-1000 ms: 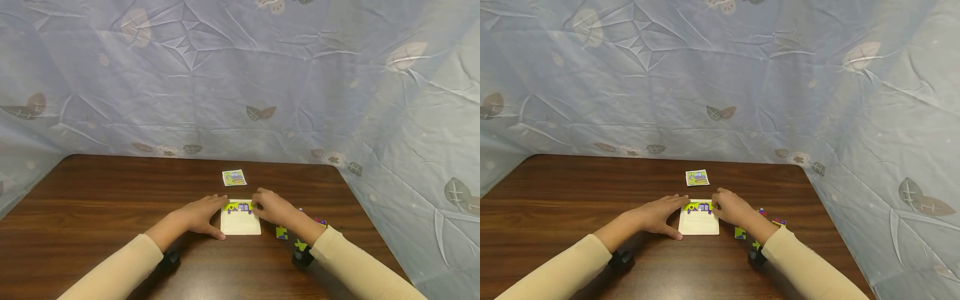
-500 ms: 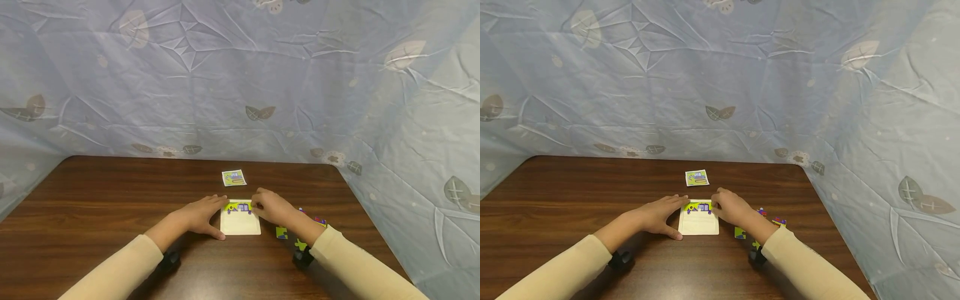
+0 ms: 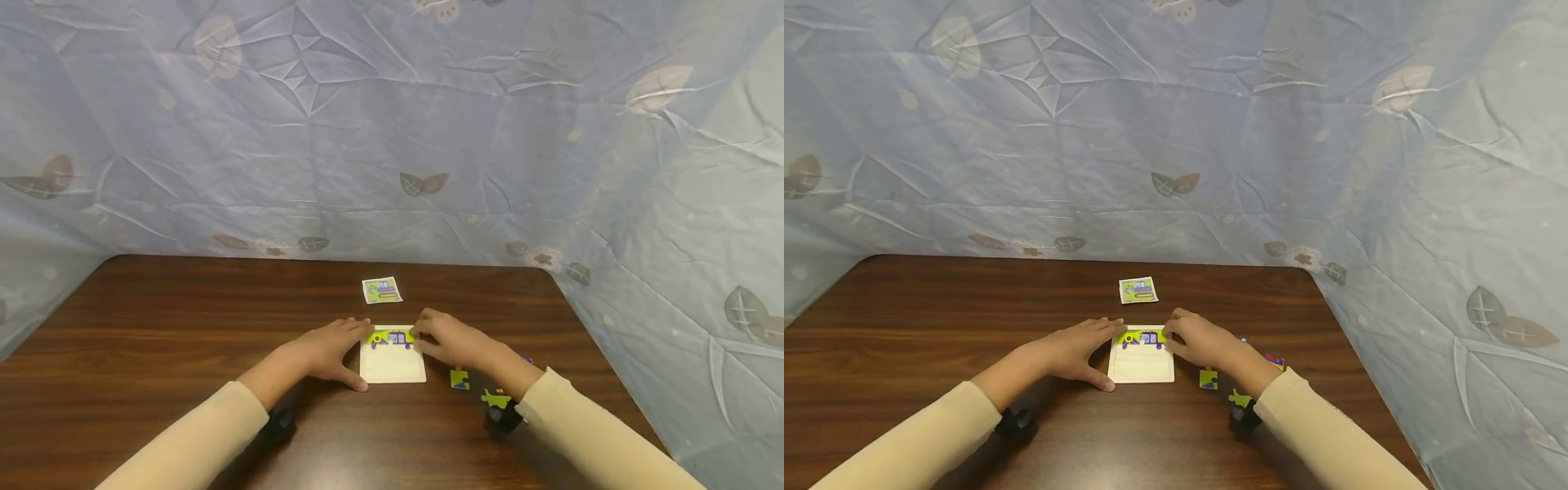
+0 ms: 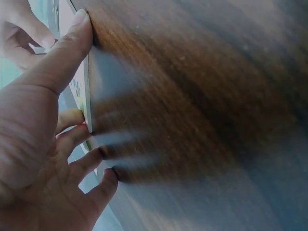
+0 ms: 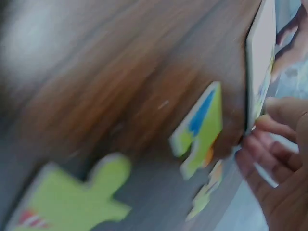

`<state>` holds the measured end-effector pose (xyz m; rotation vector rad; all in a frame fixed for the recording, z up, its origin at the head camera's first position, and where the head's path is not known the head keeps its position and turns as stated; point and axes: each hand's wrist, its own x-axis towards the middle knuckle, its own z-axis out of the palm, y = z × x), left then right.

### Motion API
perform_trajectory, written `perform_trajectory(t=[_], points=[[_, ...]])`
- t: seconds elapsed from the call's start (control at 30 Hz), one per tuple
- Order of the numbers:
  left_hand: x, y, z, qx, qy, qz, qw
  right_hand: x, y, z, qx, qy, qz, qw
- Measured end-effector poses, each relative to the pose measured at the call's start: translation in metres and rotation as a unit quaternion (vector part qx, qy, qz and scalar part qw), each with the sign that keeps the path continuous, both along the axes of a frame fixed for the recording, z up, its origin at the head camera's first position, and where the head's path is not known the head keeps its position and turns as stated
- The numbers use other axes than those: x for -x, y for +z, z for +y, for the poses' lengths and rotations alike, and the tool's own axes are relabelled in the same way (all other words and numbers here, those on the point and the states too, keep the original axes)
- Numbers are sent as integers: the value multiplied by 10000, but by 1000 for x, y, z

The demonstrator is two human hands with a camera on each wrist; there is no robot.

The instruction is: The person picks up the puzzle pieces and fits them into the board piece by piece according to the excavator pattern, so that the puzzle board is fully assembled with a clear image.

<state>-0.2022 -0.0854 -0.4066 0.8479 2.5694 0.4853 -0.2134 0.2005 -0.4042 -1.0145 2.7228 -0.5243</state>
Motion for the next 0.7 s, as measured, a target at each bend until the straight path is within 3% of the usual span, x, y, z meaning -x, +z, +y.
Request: perform_trajectory(t=[0.23,0.47,0.7], points=[[1,-2,0,-11,74,-29,10000,0,6,29,171,-370,307,9987],[3,-2,0,-56,56,-29,10000,-2,8,60,-125,-771,297,9965],[2,-2,-1,-51,57,-7,10000,-9,-2,80,-347,-627,145,9973]])
